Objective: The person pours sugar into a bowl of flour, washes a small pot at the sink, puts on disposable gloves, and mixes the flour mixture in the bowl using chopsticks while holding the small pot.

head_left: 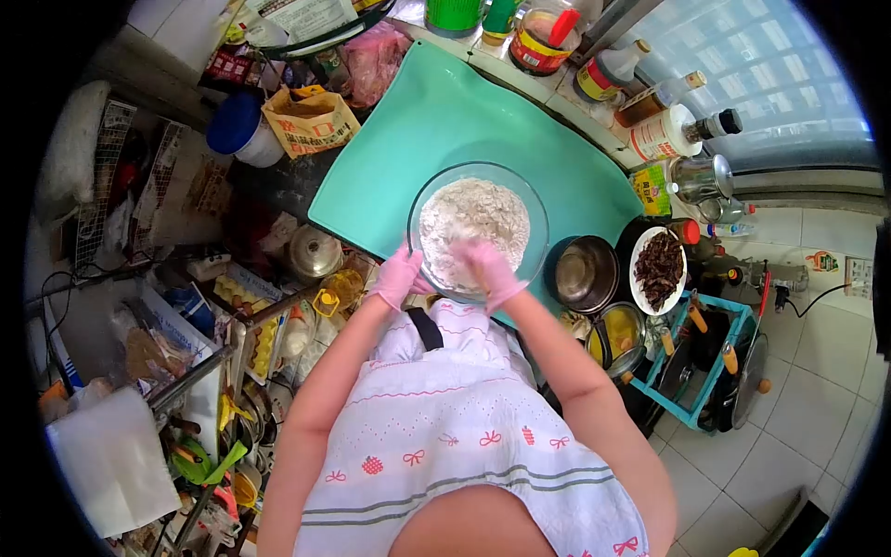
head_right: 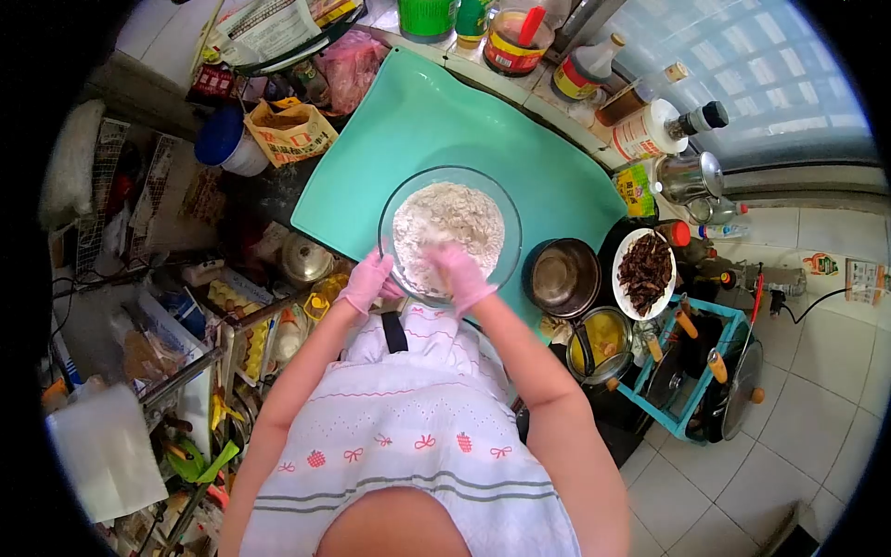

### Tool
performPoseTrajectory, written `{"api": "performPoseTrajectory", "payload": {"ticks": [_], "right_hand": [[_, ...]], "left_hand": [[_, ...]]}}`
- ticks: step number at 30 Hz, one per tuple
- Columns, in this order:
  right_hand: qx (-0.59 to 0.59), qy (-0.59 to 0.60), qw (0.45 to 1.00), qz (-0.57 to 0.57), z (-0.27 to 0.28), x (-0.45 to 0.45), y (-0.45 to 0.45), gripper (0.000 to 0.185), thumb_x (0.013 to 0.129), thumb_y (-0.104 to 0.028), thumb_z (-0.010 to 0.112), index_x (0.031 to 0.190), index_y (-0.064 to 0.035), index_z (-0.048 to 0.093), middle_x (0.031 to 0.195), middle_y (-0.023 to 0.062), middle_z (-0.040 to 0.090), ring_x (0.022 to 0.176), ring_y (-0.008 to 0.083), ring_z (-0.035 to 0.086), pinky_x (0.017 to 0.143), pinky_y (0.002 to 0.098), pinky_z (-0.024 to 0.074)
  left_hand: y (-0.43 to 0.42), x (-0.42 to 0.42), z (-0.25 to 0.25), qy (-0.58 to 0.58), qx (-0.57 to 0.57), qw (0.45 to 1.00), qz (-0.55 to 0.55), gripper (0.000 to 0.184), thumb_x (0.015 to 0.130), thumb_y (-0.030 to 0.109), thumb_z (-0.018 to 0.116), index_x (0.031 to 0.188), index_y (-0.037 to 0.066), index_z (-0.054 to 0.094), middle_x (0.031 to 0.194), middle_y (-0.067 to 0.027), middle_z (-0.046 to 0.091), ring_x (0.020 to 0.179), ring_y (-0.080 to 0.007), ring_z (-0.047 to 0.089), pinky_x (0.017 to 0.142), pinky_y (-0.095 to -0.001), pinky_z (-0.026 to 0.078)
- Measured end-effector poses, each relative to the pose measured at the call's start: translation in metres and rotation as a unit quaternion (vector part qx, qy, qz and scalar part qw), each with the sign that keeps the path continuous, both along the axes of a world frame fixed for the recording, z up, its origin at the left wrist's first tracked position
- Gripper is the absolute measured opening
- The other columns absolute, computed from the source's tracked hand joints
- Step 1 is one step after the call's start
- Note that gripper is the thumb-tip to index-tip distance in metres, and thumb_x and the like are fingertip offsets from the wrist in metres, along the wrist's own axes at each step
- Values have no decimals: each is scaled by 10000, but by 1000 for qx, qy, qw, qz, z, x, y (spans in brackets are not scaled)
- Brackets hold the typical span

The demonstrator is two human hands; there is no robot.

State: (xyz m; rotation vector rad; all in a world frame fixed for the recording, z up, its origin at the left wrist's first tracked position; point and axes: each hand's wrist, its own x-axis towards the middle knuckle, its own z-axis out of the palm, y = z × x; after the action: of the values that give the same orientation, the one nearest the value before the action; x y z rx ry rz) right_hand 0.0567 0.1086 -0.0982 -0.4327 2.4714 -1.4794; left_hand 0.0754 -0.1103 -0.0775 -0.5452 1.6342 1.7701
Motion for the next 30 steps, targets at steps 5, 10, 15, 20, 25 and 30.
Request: {"api": "performPoseTrajectory", "payload": {"ticks": [5, 10, 15, 20, 25, 30], "right_hand": [[258, 122, 958, 11, 44, 6, 42, 190, 861, -136, 590, 1026, -62, 648, 858, 125, 640, 770, 252, 625, 697, 341, 504], [-138, -221, 937, -233, 36, 40, -2, 232, 929, -208, 545, 954, -22, 682, 872, 50, 657, 770, 158, 632, 739, 274, 505], [-424, -306, 742, -419, 7, 2, -44, 224, 954, -176, 522, 1005, 4, 646, 978, 79, 640, 878, 184, 620, 827, 277, 520], [-455, -188, 751, -440, 4, -17, -69, 216, 963, -195, 529, 1013, -11, 632, 1004, 83, 634, 950, 177, 614, 863, 284, 528], [-245, -364, 853, -283, 37, 18, -14, 239, 913, -206, 606, 1037, -11, 664, 965, 48, 677, 842, 157, 646, 804, 285, 529], [0, -92, 995, -47, 31, 14, 79, 165, 872, -138, 603, 1002, -67, 673, 892, 80, 651, 822, 183, 636, 722, 298, 512]], "left_hand": [[0, 0, -1, -8, 7, 1000, 11, 554, 1006, 269, 412, 1489, 148, 167, 819, -118, 670, 574, -197, 674, 487, -283, 555], [1, 2, -6, 2, -20, 1000, 4, 545, 999, 286, 431, 1468, 119, 209, 799, -109, 670, 567, -187, 673, 484, -278, 555], [0, -1, -6, -10, -21, 1000, 12, 392, 992, 278, 446, 1318, 73, 377, 753, -97, 659, 552, -185, 666, 457, -274, 545], [2, -2, 2, -31, -9, 999, 37, 338, 983, 277, 459, 1249, 68, 438, 720, -95, 647, 533, -194, 657, 443, -286, 537], [3, 2, -3, -5, -8, 999, 45, 376, 986, 278, 447, 1301, 75, 412, 743, -111, 657, 545, -200, 664, 441, -281, 537], [4, 3, 2, -2, 5, 998, 56, 411, 990, 272, 437, 1356, 93, 382, 748, -112, 663, 546, -202, 665, 442, -275, 536]]}}
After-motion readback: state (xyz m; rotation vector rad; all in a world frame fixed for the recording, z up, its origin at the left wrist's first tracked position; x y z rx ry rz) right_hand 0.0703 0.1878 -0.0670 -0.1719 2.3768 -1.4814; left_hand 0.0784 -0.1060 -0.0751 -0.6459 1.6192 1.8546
